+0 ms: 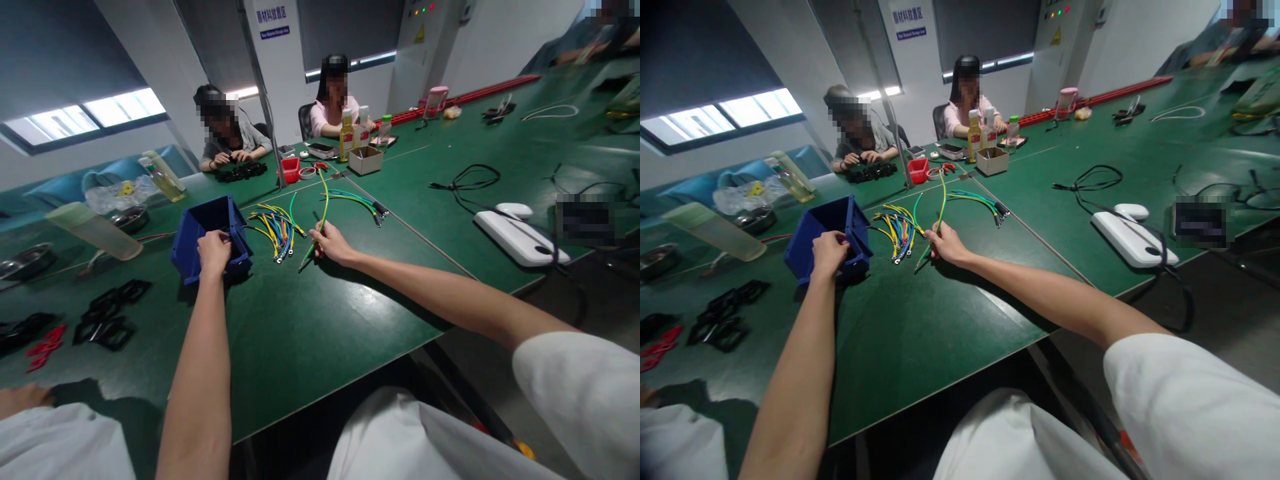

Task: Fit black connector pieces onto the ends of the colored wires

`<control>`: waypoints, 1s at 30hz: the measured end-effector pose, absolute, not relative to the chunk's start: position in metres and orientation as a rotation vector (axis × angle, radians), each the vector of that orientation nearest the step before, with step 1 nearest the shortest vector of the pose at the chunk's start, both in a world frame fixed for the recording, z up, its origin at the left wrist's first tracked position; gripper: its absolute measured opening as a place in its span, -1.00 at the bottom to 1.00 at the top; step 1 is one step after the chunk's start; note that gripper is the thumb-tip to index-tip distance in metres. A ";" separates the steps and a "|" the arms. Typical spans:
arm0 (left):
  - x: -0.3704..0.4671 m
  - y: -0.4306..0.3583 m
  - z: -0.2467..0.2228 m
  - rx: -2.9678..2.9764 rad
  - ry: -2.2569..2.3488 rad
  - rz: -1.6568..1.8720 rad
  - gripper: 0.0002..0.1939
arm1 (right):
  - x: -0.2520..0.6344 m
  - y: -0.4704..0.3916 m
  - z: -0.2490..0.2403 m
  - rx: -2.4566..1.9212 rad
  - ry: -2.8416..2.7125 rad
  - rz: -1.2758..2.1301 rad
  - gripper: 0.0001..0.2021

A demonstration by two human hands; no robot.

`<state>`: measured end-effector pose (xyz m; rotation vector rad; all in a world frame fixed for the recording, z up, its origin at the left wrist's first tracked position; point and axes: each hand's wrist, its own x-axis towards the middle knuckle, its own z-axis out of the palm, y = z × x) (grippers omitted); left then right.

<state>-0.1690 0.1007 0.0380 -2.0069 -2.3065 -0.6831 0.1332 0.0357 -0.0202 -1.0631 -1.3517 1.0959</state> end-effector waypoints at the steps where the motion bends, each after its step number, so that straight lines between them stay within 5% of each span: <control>1: -0.169 0.101 0.038 -2.018 -2.292 -0.712 -0.71 | 0.133 0.036 -0.020 -1.059 -1.350 1.096 -0.79; 30: -0.164 0.085 0.047 -1.834 -2.126 -1.219 -0.78 | 0.133 0.035 -0.021 -1.083 -1.393 1.021 -0.80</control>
